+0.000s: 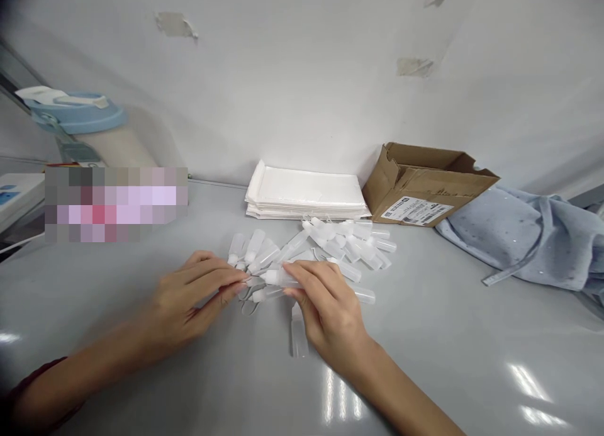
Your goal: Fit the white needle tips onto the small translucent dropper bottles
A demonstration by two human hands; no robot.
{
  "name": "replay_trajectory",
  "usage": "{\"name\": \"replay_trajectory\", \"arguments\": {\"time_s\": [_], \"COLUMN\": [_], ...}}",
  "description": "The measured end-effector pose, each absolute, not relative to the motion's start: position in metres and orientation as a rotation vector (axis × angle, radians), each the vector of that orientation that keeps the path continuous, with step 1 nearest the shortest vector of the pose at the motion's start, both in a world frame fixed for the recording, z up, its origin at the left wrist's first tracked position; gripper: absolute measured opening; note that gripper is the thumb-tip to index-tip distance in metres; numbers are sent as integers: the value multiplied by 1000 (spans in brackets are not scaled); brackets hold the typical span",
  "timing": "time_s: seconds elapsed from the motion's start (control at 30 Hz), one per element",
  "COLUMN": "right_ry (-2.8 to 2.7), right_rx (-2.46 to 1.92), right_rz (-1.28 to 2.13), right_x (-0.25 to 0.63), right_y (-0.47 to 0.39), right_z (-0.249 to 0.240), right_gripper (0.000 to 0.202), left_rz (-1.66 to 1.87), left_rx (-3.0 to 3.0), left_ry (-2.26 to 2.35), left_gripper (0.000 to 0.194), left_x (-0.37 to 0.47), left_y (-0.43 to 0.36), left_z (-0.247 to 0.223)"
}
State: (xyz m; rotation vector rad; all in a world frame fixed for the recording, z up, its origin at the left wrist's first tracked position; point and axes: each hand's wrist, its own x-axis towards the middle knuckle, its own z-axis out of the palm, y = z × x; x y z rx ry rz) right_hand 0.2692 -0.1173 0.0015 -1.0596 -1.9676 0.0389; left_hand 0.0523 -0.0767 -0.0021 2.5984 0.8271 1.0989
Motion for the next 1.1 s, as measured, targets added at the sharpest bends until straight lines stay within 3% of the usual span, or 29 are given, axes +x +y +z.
{"name": "replay_trajectory", "arguments": {"time_s": [1.1], "right_ry": [-2054], "right_rx": [-1022], "right_rz": [136], "right_x": [269], "right_y": [-122], "right_z": [0], "right_gripper": [31], "left_rz": [1071], "left_rx": [2650], "left_ry": [706], "left_gripper": [14], "left_x": [52], "left_y": [-78], "left_z": [-4]}}
